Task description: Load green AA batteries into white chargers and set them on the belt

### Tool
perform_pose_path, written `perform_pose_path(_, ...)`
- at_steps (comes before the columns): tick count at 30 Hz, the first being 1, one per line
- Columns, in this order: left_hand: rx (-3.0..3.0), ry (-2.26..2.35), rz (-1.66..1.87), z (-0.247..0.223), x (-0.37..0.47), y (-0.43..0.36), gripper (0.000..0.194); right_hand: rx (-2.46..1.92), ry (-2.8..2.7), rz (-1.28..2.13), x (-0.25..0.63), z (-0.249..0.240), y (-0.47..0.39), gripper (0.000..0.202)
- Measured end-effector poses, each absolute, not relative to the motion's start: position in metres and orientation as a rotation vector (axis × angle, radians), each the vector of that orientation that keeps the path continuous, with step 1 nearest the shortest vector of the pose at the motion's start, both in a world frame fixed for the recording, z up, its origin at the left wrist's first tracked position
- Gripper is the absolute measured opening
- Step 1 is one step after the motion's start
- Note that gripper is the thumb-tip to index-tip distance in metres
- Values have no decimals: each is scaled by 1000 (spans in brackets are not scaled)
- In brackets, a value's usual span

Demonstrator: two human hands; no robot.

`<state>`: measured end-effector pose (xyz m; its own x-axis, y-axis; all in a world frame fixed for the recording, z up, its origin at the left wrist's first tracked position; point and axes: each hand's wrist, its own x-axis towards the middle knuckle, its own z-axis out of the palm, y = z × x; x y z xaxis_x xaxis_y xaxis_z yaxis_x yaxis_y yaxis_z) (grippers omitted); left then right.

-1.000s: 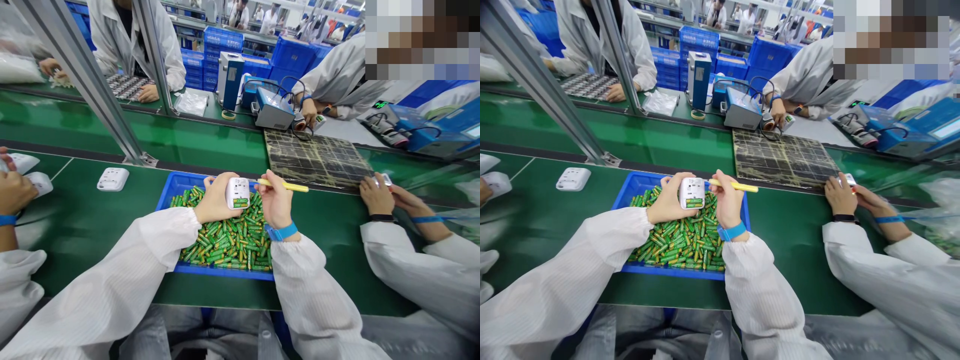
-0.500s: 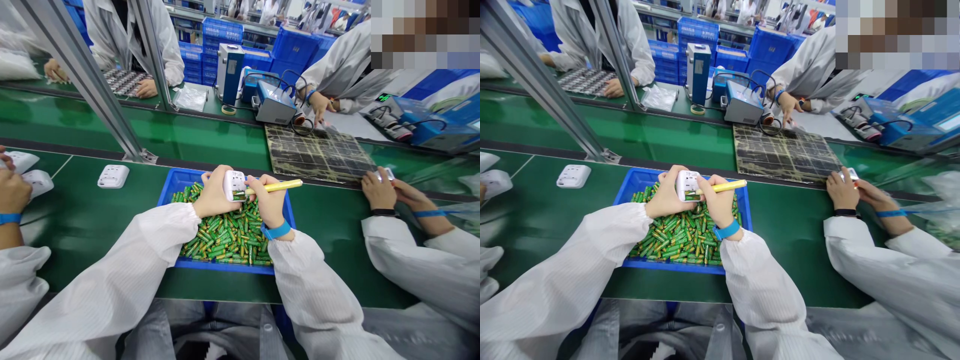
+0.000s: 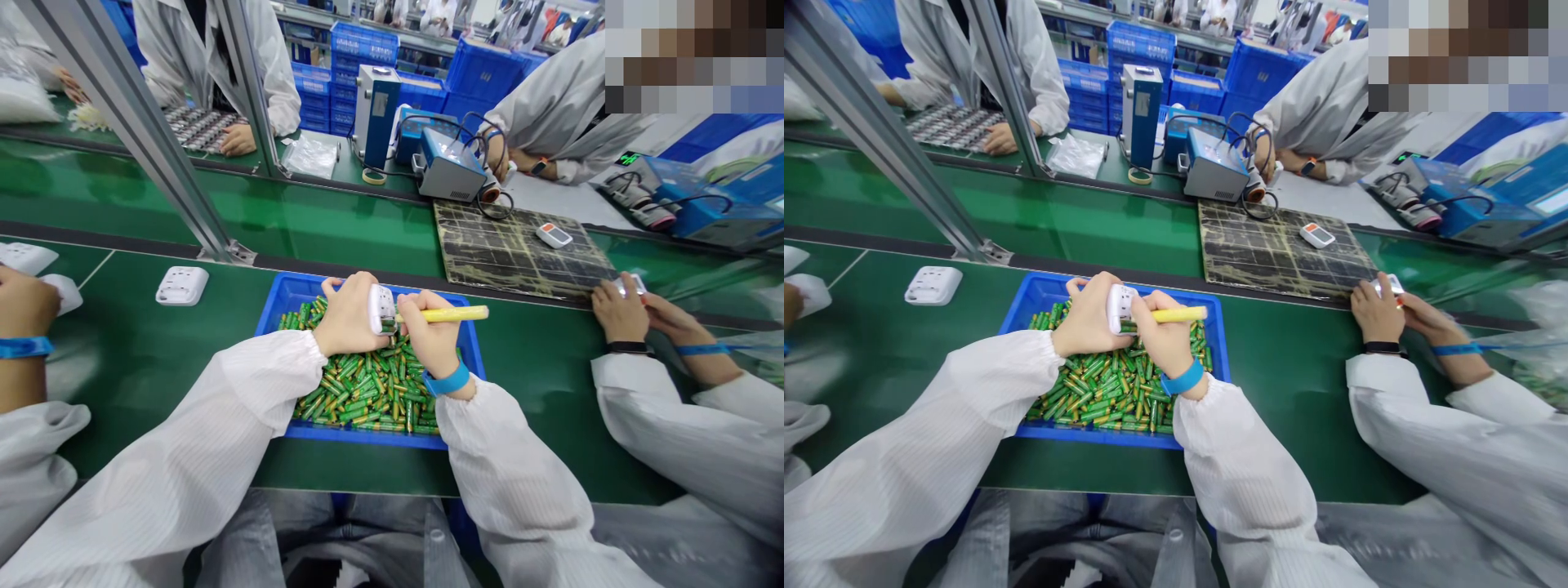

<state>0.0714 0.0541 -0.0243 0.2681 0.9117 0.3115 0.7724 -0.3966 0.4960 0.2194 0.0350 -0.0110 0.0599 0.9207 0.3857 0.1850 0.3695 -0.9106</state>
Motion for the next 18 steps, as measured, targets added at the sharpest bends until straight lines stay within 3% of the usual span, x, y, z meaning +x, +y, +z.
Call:
perform_pose_path(5,2591,1556,755,-25,67,57,49,-1180,-1750,408,224,-19,38,36)
perform_pose_path(9,2372,1687,899,-15,60,58,61,-1346,-1619,325,235,-24,49,35)
perform_pose_path(18,2020,1612,960,-12,54,62,71,-1046,-1071,990,232,-14,55,40)
